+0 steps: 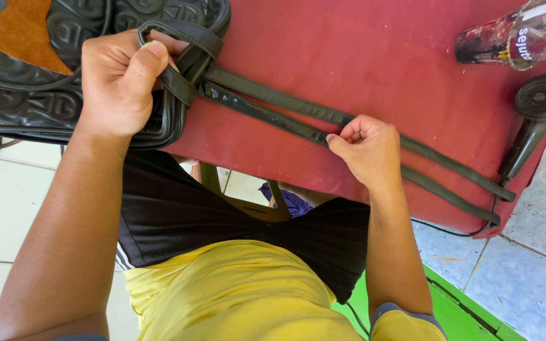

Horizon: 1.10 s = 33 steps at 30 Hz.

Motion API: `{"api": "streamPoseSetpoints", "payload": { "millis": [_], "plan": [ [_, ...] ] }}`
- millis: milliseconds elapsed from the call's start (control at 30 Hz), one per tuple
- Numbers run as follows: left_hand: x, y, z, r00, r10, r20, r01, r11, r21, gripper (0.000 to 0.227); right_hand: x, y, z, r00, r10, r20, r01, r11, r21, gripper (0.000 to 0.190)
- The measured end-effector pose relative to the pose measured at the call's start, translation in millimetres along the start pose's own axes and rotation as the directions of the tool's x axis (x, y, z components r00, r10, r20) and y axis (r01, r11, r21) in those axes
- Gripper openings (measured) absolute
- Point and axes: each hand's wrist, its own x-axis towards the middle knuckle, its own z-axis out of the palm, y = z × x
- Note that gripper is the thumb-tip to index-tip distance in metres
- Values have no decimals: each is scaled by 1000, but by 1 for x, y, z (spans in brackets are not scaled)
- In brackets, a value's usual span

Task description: The person applies a liquid substance to a black bag strap using a brush, then uses a hairdryer to dry the strap. A cat briefly enters the scene and is touched by the person.

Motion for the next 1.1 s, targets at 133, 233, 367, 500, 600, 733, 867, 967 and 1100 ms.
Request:
{"api": "streamPoseSetpoints", "payload": {
  "millis": [133, 233, 367, 500, 600, 733, 867, 967, 1100],
  "plan": [
    [0, 0, 0, 1000, -5, 4, 5, 1000, 12, 46, 1, 3, 1, 999, -40, -23, 39, 998, -50, 32],
    [1, 0, 1, 1000, -17, 1, 17, 1000, 6, 46, 1, 1, 1, 1000, -2, -16, 2, 1000, -25, 31],
    [-1, -4, -1, 1000, -13, -13, 13, 1000, 4, 44, 0, -4, 1, 1000, -11, -11, 10, 999, -53, 32],
    [0, -2, 1, 1000, 0, -4, 0, 1000, -24, 48, 0, -2, 0, 1000, -10, -16, 9, 998, -59, 29],
    [0, -3, 0, 1000, 0, -4, 0, 1000, 17, 44, 0, -3, -1, 1000, 0, -6, 0, 998, -57, 35],
    [0, -6, 1, 1000, -6, -11, 5, 999, -35, 44, 0, -2, 1, 999, 15, -28, -17, 997, -69, 31],
    [0, -5, 0, 1000, -13, -16, 13, 1000, 0, 43, 3, 4, 0, 1000, -23, -10, 23, 999, -34, 34],
    [-1, -6, -1, 1000, -16, -12, 16, 1000, 14, 44, 2, 1, 0, 1000, -25, -9, 25, 998, -53, 35],
    [0, -4, -1, 1000, 0, -9, 0, 999, 33, 47, 0, 1, 2, 999, -27, -30, 26, 998, -54, 32]
  ]
}}
